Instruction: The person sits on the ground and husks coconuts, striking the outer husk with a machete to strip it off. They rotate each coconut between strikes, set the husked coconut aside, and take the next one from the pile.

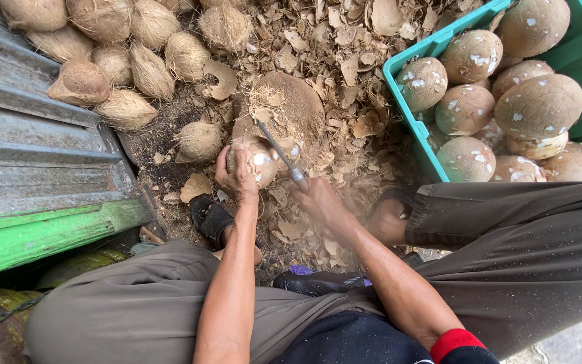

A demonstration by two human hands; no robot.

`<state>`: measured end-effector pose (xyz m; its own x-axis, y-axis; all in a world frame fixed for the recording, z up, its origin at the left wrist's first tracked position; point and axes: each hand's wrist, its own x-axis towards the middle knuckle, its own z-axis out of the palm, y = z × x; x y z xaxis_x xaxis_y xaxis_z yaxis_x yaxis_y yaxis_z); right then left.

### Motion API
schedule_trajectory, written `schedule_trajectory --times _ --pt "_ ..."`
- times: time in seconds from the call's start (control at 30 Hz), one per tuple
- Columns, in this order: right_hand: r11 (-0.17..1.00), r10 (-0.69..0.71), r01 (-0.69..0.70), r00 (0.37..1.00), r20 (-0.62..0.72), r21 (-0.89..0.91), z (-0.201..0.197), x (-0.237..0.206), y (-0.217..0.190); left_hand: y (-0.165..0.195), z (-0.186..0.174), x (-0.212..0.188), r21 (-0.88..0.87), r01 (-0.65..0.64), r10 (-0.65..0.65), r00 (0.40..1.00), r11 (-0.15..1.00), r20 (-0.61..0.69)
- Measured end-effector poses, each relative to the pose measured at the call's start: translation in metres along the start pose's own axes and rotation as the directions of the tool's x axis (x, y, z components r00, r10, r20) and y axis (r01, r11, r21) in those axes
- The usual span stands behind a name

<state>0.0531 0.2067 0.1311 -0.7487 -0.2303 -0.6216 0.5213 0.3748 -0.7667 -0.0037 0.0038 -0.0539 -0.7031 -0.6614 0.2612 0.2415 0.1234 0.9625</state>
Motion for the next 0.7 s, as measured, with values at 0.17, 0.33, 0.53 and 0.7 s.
schedule_trajectory --times 0.17,0.33,0.53,0.7 --pt "0.988 -0.090 0.101 0.991 -0.095 0.116 -0.005 -0.002 0.002 0.023 0.003 -0.001 0.085 0.057 -0.055 0.998 0.995 -0.027" --pt "0.965 -0.133 0.133 0.991 -0.014 0.226 -0.002 0.006 0.006 0.029 0.000 -0.009 0.239 0.070 -0.071 0.997 0.968 -0.003" --pt "0.973 0.149 -0.152 0.988 -0.034 -0.171 -0.010 0.015 0.010 0.022 0.006 0.009 0.157 0.075 -0.071 0.997 0.985 -0.028" --pt "0.960 0.204 -0.210 0.978 -0.051 -0.187 -0.015 0.017 0.019 0.067 0.007 0.013 0.427 0.643 -0.624 0.754 0.635 -0.207"
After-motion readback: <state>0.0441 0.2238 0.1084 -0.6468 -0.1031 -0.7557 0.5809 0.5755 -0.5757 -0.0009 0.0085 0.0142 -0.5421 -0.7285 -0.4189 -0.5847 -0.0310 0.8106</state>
